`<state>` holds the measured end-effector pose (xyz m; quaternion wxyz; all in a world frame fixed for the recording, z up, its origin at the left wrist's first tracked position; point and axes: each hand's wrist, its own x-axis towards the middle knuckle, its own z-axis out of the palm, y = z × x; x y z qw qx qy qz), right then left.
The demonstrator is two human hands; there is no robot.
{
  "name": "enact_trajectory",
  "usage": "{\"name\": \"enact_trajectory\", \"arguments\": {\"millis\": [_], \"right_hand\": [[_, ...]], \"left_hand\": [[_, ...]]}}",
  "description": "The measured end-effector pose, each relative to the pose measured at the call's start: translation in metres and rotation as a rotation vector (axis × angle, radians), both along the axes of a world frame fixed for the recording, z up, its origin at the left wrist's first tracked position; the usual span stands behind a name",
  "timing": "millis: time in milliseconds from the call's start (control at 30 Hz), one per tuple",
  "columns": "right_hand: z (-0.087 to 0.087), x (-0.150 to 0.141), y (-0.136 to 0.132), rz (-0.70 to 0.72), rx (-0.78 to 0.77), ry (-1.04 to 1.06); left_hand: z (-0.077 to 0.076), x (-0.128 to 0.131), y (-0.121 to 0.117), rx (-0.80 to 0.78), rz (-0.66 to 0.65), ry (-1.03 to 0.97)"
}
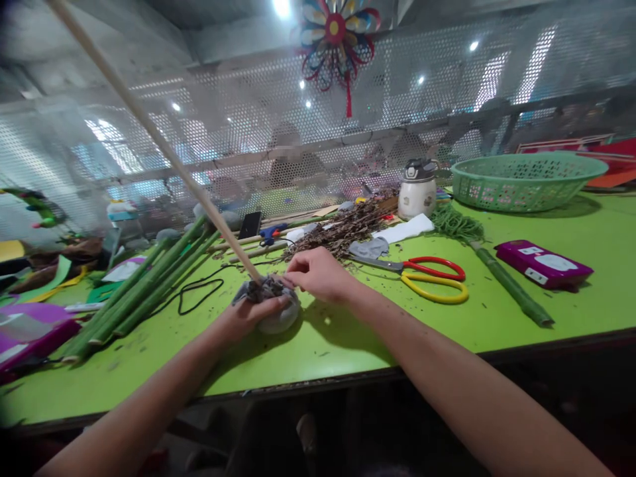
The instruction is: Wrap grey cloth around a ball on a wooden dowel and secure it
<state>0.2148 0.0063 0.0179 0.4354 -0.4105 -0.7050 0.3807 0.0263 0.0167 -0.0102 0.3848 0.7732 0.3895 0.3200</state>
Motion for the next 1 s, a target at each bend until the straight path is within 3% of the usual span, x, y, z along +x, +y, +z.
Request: {"name": "enact_trajectory", "arguments": {"millis": [200, 467, 600, 733, 833, 1000], "right_hand": [[0.002, 0.01, 0.001, 0.156, 0.102, -0.311], [0.0, 0.001, -0.001, 0.165, 0.217, -0.282], [-0.005, -0.004, 0.001, 0.193, 0.308, -0.27], [-0.008, -0.009, 0.0, 0.131, 0.39, -0.247], [-0.008, -0.01, -0.002, 0.096, 0.282, -0.187], [-0.007, -0.009, -0.006, 0.171, 0.01, 0.015]], "left_hand": [[-0.001, -0.002, 0.002, -0.068, -0.113, -0.105], [0.003, -0.003, 0.005, 0.011, -0.162, -0.015], [0.004, -0.003, 0.005, 0.035, -0.135, 0.014], [0.001, -0.004, 0.006, -0.006, -0.085, 0.034], [0.0, -0.006, 0.006, -0.069, -0.07, 0.001], [0.0, -0.005, 0.005, -0.129, -0.127, -0.069]]}}
